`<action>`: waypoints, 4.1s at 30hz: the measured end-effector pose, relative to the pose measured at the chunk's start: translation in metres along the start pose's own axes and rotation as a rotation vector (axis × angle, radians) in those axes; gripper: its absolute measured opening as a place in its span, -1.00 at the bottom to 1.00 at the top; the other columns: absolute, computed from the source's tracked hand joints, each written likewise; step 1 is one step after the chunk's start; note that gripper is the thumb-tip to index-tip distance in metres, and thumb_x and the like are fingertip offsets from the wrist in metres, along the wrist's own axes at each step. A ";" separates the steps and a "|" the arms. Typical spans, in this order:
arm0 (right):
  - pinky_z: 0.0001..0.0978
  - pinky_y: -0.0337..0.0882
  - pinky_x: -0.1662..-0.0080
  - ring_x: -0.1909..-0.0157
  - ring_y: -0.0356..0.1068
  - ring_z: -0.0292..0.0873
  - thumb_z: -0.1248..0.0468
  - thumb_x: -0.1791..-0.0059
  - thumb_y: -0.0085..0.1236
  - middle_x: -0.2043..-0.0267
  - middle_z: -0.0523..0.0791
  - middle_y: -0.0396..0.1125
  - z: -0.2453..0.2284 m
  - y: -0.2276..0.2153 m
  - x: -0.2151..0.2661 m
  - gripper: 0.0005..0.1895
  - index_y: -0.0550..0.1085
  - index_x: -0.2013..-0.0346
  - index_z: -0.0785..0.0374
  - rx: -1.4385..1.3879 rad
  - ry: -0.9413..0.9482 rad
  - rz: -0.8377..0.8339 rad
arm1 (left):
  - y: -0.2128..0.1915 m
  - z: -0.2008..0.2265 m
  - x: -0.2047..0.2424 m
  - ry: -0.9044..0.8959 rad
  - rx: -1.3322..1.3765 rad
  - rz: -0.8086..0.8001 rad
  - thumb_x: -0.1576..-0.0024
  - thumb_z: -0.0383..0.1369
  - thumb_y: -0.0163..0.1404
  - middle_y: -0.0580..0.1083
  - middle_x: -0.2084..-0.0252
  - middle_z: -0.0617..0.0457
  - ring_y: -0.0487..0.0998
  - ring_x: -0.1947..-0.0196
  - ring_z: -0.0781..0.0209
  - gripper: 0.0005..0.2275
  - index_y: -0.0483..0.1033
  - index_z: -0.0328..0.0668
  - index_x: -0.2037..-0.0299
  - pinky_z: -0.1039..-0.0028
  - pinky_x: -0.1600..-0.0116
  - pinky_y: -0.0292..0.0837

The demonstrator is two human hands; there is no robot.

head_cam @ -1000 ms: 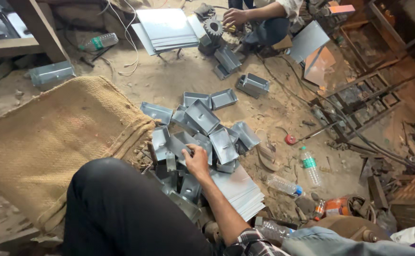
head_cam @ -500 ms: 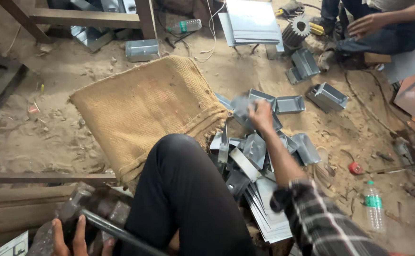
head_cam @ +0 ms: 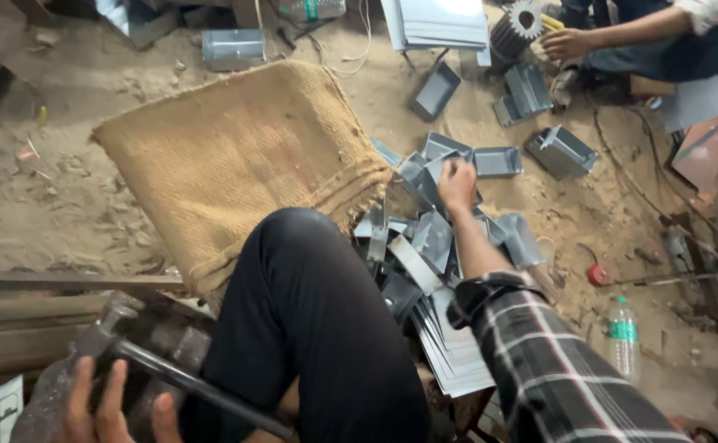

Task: The person sits on the floor and uses a hammer to shape a rectangular metal box on a small anvil. They repeatedly pick up metal sheets, place them on the anvil, and strike them to form the box shape, then set the finished pieces aside.

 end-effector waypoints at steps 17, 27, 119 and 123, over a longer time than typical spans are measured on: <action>0.10 0.45 0.03 0.05 0.48 0.25 0.08 -0.06 0.00 0.09 0.07 0.48 -0.038 0.019 0.097 -0.71 0.58 0.16 0.16 0.207 0.165 -0.213 | 0.148 0.286 -0.067 0.039 0.520 -0.808 -0.07 -0.36 0.10 0.51 0.21 -0.12 0.56 0.17 -0.11 -0.80 0.51 -0.27 0.16 0.18 0.08 0.47; 0.10 0.45 0.07 0.11 0.49 0.25 0.09 -0.04 0.03 0.16 0.08 0.48 0.067 -0.028 0.084 -0.72 0.59 0.22 0.19 0.289 0.296 -0.123 | 0.116 0.312 -0.012 -0.215 0.820 -0.735 -0.15 -0.52 0.01 0.49 0.21 -0.14 0.60 0.31 -0.23 -0.91 0.49 -0.22 0.17 0.12 0.28 0.52; -0.42 0.28 0.35 0.45 0.29 -0.31 0.16 -0.29 -0.28 0.49 -0.12 0.32 -0.338 -0.249 0.164 -0.53 0.54 0.13 0.43 -0.790 -0.438 -0.214 | -0.014 -0.307 0.099 -0.598 -0.020 -0.304 -0.56 -0.11 -0.28 0.38 -0.26 -0.22 0.43 -0.23 -0.15 -0.57 0.32 -0.33 -0.38 0.03 -0.25 0.34; -0.48 0.27 0.39 0.48 0.29 -0.36 0.14 -0.31 -0.27 0.50 -0.14 0.29 -0.267 -0.229 0.113 -0.53 0.57 0.13 0.35 -0.678 -0.364 -0.160 | -0.016 -0.263 0.150 -0.523 -0.152 -0.325 -0.54 -0.13 -0.26 0.35 -0.30 -0.21 0.43 -0.25 -0.12 -0.59 0.29 -0.28 -0.41 0.06 -0.21 0.36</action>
Point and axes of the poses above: each hand's wrist, its own x-axis away from the middle knuckle, its own y-axis out of the palm, z = x × y, the point moved 9 cm from there along -x, towards the middle knuckle
